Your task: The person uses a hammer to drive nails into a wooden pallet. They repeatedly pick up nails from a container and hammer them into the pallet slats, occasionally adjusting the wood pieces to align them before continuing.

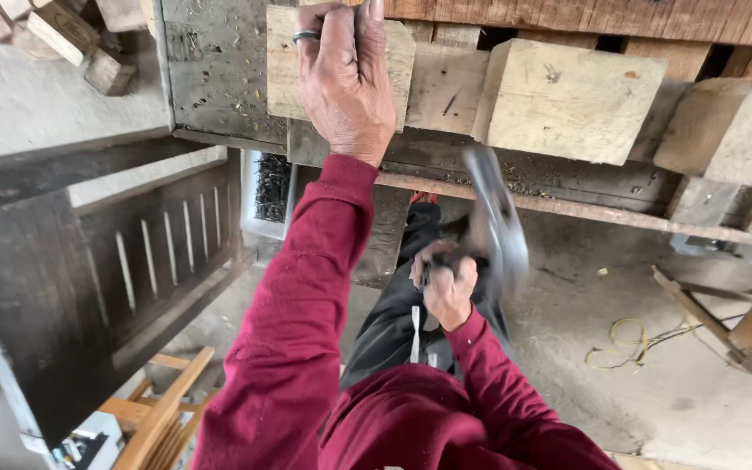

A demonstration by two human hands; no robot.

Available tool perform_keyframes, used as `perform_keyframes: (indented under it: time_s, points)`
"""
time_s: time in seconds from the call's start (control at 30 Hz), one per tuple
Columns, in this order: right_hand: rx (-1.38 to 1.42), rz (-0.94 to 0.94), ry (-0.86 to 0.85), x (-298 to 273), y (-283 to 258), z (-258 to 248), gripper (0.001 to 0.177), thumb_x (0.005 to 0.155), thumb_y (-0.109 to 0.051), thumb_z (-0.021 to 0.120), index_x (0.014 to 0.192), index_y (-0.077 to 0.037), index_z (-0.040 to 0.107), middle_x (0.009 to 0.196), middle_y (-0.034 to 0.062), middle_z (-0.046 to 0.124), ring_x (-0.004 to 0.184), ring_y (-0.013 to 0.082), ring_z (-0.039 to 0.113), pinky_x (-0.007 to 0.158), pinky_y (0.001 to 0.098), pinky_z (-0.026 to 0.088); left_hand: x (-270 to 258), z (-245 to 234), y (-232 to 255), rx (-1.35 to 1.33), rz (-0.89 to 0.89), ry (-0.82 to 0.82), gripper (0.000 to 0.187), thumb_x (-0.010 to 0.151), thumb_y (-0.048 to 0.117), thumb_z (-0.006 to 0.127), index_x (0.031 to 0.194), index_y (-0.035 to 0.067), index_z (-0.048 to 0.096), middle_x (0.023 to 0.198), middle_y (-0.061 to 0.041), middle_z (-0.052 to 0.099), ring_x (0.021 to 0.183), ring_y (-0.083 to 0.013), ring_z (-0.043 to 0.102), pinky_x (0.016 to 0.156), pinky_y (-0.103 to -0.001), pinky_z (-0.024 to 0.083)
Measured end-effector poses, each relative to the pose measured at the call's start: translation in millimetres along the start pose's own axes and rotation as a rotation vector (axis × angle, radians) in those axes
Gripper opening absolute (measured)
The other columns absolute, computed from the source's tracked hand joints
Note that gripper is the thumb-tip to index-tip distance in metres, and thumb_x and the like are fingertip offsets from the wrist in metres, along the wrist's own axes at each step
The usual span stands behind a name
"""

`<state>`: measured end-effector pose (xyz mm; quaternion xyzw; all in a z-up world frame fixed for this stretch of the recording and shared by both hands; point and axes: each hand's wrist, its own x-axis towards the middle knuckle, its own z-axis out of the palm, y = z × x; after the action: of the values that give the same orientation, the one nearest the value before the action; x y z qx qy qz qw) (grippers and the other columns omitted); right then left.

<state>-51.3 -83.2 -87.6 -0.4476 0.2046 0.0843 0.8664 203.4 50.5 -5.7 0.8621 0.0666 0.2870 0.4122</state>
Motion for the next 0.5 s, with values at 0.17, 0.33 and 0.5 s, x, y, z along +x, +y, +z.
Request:
perform_keyframes:
  time_s: [0.17,0.33,0.5]
  points:
    - [-0.04,0.031,-0.099,35.8,34.8,-5.9,0.02,0.107,-0.018,0.063,0.102,-0.001,0.055,0.082,0.004,0.051,0.065,0.0091,0.05,0.054,0.0244,0.039,-6.3,1.7,-5.7,-0.042,-0.026,0.02,0.018,0.109,0.025,0.065,0.114,0.007,0.066,0.101,-0.006,0.063,0.092,-0.0267,0.062,0.084,-0.038,0.053]
    - [-0.238,0.149,0.021,48.1,7.5,21.5,0.022,0.108,-0.025,0.053,0.108,-0.004,0.055,0.071,0.0044,0.056,0.052,0.0095,0.053,0.047,0.0249,0.044,-12.3,5.7,-18.0,0.109,0.041,0.052,0.017,0.103,0.023,0.067,0.108,0.007,0.064,0.099,-0.012,0.064,0.097,-0.0332,0.062,0.085,-0.044,0.051]
    - [0.018,-0.155,-0.112,-28.3,-8.6,14.8,0.026,0.107,-0.026,0.061,0.11,-0.002,0.053,0.084,0.0122,0.056,0.066,0.0197,0.057,0.056,0.0329,0.048,-16.6,11.1,-32.5,0.121,0.04,0.098,0.012,0.101,0.02,0.066,0.101,0.008,0.062,0.087,-0.009,0.066,0.089,-0.031,0.062,0.084,-0.044,0.051]
